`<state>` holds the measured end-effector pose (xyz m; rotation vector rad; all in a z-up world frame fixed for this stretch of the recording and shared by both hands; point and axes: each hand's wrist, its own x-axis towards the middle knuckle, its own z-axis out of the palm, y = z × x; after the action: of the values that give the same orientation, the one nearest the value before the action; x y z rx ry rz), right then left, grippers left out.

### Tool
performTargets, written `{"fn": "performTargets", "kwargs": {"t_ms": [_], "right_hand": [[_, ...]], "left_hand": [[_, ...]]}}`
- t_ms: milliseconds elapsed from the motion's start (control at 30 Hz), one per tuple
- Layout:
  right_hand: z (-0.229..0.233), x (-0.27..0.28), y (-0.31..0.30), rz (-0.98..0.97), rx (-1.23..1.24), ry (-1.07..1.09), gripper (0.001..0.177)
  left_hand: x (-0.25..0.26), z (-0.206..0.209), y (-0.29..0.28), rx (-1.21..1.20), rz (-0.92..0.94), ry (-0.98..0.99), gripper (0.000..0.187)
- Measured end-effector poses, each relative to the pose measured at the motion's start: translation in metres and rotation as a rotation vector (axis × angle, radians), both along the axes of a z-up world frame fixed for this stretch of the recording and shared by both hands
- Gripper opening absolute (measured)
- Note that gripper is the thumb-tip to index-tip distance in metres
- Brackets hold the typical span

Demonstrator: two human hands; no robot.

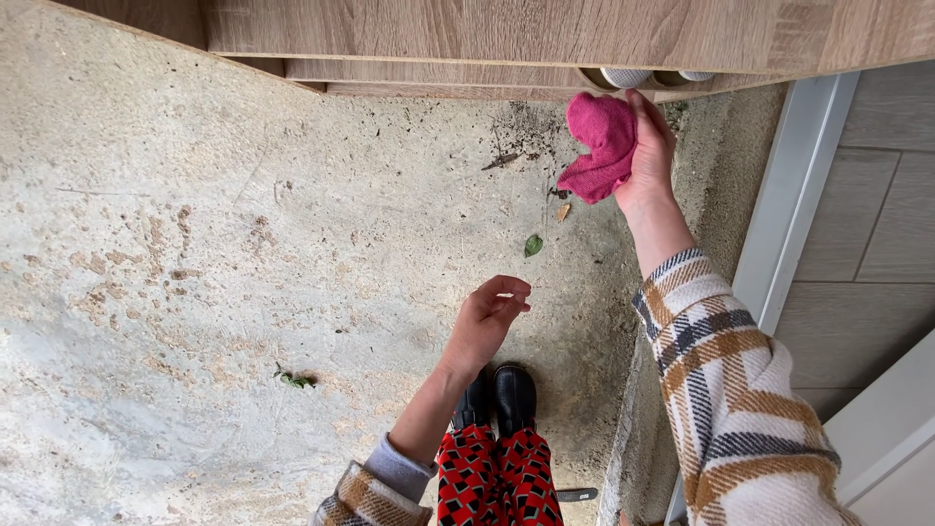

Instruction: Cleaning various shoes with a cloth and organizing them into a wooden shoe rack

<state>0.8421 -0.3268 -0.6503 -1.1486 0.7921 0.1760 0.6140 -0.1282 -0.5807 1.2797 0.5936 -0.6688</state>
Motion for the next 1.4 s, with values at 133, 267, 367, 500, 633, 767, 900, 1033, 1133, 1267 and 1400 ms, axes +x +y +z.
{"fn": "performTargets", "kwargs": {"t_ms": [133,267,367,500,633,767,900,1033,1133,1267,1400], "right_hand": [[0.020,-0.025,0.010,-0.049,-0.011,-0.139,0.019],[0.023,-0.070,0.000,0.057,0.052,-0.080,0.021],[0.077,-0.117,0.008,0.087,0.035,0.080,0.024],[0.153,-0.163,0.019,0.125,0.194,0.351,0.042],[0.209,-0.201,0.021,0.049,0.419,0.466,0.039],[0.202,-0.257,-0.018,0.035,0.562,0.433,0.048],[0.225,-0.287,-0.034,0.031,0.663,0.330,0.052],[0.277,-0.279,-0.022,0.220,0.662,0.105,0.060],[0.326,-0.264,-0.005,0.334,0.626,0.008,0.057],[0.381,-0.248,0.022,0.341,0.759,-0.035,0.059],[0.455,-0.231,0.061,0.326,0.797,0.017,0.062]], "left_hand": [[-0.012,-0.010,-0.006,-0.018,0.065,-0.055,0.021],[-0.023,0.000,-0.007,-0.016,0.075,-0.034,0.021],[-0.035,0.019,-0.004,-0.020,0.064,-0.011,0.022],[-0.051,0.051,0.003,-0.015,0.056,0.020,0.021],[-0.071,0.079,0.012,0.004,0.015,0.036,0.022],[-0.095,0.121,0.018,0.012,0.040,0.028,0.023],[-0.104,0.195,0.024,0.038,0.024,0.088,0.019],[-0.111,0.265,0.029,0.047,0.078,0.164,0.016],[-0.115,0.316,0.038,0.080,0.085,0.152,0.017],[-0.113,0.385,0.052,0.096,0.170,0.115,0.016],[-0.102,0.465,0.062,-0.040,0.361,0.133,0.032]]}}
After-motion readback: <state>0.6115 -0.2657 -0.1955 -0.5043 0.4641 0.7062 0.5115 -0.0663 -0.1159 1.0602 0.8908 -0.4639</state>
